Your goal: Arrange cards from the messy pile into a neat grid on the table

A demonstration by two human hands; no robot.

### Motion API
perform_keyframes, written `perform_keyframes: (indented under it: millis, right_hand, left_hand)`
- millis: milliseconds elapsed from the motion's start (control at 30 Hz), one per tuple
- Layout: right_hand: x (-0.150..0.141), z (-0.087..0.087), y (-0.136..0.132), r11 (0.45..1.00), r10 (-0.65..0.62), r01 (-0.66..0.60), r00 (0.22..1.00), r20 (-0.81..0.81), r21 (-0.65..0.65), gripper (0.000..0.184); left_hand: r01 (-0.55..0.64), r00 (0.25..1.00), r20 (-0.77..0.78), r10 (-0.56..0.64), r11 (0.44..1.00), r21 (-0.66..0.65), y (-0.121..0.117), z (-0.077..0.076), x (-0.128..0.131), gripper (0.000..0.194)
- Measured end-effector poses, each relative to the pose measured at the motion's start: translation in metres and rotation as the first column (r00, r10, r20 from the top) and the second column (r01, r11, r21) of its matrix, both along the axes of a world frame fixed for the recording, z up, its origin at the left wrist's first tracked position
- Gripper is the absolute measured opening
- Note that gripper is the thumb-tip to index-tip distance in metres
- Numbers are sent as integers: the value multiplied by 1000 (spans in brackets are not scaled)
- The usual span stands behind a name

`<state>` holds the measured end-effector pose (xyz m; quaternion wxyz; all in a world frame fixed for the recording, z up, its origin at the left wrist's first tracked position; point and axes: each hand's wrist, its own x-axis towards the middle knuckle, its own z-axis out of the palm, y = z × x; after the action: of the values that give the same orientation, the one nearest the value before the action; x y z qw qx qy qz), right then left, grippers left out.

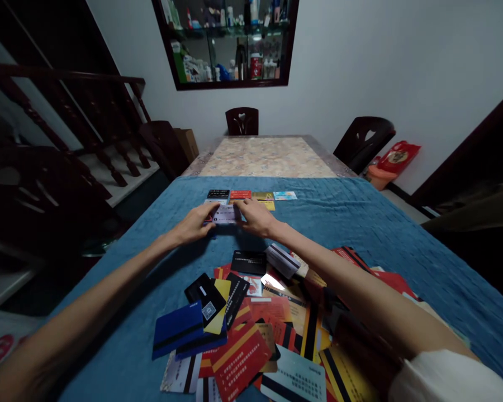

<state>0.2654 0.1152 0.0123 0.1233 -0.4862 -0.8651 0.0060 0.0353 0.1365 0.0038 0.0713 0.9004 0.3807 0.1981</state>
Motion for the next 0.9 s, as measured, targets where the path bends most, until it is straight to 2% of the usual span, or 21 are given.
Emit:
perform_keyframes:
  millis: [133, 267, 400, 533, 700, 900]
  right_hand:
    - [-13, 1, 24, 999, 3, -4, 1000, -6, -39, 50]
    - [-28, 8, 39, 995, -72, 73, 997, 21, -64, 52]
    - [-41, 12, 51, 990, -119, 123, 991, 53, -71, 48]
    - [-51, 5, 68, 985, -136, 144, 987, 87, -96, 49]
    - [-56, -9, 90, 983, -151, 160, 984, 94, -90, 50]
    - [-58, -19, 104, 986, -127, 136, 987, 102, -92, 38]
  left_hand:
    - [-59, 998, 1, 59, 998, -17, 21, 8, -10, 50]
    - [-91, 996, -18, 90, 994, -53, 41, 14, -19, 55]
    - [-155, 987, -64, 151, 985, -78, 61, 12, -25, 54]
    - [-206, 971, -141, 193, 975, -85, 80, 5, -29, 55]
    - [-239, 954, -208, 218, 968, -81, 95, -3, -29, 45]
    - [-226, 949, -249, 195, 969, -101, 103, -6, -29, 37]
